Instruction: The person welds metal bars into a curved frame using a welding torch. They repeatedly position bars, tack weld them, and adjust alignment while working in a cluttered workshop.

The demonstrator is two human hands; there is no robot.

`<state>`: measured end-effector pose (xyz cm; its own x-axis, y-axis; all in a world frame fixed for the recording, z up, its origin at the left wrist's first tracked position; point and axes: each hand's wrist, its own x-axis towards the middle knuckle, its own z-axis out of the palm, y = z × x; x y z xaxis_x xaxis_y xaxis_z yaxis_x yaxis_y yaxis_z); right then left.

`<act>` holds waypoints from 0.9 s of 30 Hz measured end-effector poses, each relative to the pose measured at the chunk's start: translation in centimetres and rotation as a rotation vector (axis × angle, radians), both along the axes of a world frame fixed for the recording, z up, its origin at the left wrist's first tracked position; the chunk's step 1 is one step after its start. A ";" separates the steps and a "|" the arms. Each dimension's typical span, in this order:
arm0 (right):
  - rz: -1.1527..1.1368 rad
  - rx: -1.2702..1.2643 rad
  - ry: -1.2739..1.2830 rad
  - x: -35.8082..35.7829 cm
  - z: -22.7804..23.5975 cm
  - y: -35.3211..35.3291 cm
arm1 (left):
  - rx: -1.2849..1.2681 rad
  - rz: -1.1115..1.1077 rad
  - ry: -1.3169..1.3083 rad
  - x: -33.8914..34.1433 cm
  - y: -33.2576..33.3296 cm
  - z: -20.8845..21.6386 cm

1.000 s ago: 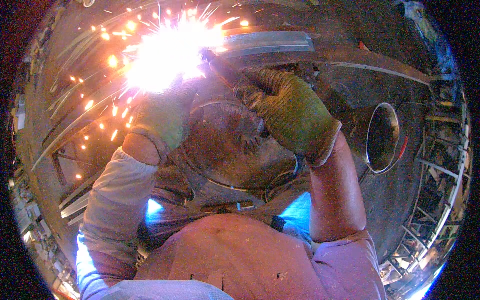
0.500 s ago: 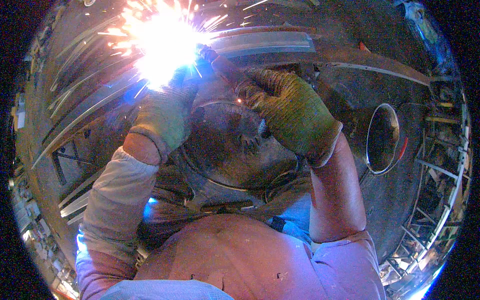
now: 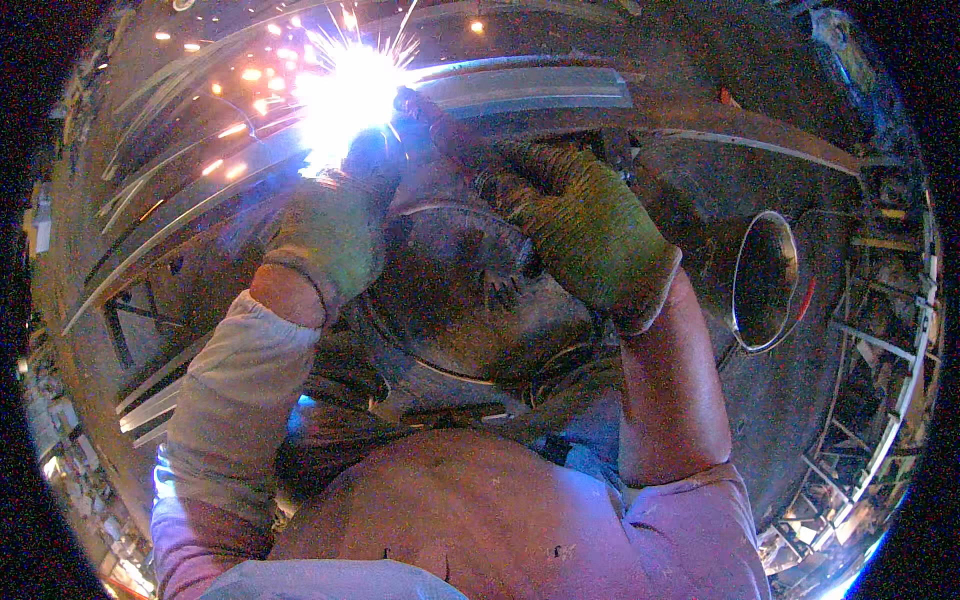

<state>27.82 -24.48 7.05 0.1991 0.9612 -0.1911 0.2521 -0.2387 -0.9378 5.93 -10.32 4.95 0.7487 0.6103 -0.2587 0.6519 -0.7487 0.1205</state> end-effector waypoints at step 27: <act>-0.106 -0.242 0.044 -2.3 1.7 -3.8 | -0.298 -0.018 -0.698 -1.3 -5.6 0.1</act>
<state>25.48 -28.25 8.76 0.2824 0.8608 -0.4233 0.1737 -0.4799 -0.8600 4.58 -15.90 5.03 0.8086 0.5746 0.1268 0.3377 -0.6296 0.6996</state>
